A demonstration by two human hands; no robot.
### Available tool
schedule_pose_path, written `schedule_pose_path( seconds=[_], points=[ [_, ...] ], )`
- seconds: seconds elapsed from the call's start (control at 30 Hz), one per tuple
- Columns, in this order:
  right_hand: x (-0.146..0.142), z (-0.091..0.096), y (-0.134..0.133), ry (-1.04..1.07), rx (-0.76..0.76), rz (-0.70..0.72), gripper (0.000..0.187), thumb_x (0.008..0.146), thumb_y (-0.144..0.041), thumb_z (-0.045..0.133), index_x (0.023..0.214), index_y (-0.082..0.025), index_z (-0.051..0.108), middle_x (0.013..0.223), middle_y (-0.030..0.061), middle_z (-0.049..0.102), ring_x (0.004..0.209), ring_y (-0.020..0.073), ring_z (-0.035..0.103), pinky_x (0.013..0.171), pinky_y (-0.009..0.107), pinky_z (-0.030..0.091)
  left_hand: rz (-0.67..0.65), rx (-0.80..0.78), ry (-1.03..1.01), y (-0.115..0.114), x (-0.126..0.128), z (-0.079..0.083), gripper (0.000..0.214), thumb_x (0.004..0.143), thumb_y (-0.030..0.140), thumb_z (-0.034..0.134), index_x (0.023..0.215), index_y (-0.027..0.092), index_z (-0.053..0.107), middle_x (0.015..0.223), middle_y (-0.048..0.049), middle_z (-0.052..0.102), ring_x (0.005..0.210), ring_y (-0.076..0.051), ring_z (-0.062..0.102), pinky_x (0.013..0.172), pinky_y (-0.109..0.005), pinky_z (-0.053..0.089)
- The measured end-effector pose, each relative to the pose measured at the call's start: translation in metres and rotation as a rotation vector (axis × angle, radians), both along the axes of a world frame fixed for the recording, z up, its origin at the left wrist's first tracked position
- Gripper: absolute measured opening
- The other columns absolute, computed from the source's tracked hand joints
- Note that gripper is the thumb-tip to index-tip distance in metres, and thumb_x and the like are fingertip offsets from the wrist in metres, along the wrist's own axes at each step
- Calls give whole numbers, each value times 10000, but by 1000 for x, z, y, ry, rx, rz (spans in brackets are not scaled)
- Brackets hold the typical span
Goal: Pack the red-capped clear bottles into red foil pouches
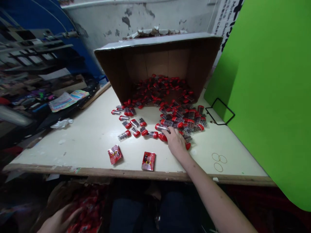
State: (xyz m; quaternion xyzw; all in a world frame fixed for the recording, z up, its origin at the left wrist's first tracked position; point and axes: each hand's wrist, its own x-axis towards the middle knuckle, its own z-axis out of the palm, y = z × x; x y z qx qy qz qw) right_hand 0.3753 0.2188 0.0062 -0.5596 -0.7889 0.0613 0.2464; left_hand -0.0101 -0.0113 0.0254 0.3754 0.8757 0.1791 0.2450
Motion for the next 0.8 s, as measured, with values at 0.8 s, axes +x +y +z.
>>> schedule_pose_path(
  seconds=[0.8],
  points=[
    [-46,1,-80,745,-405,-40,187,830,-397,540,874,-216,560,713,1,646,630,181,594,602,272,451,-341,316,-306,134,180,-13,257,704,369,613,529,184,651,470,-20,581,485,-149,465,506,-259,250]
  ],
)
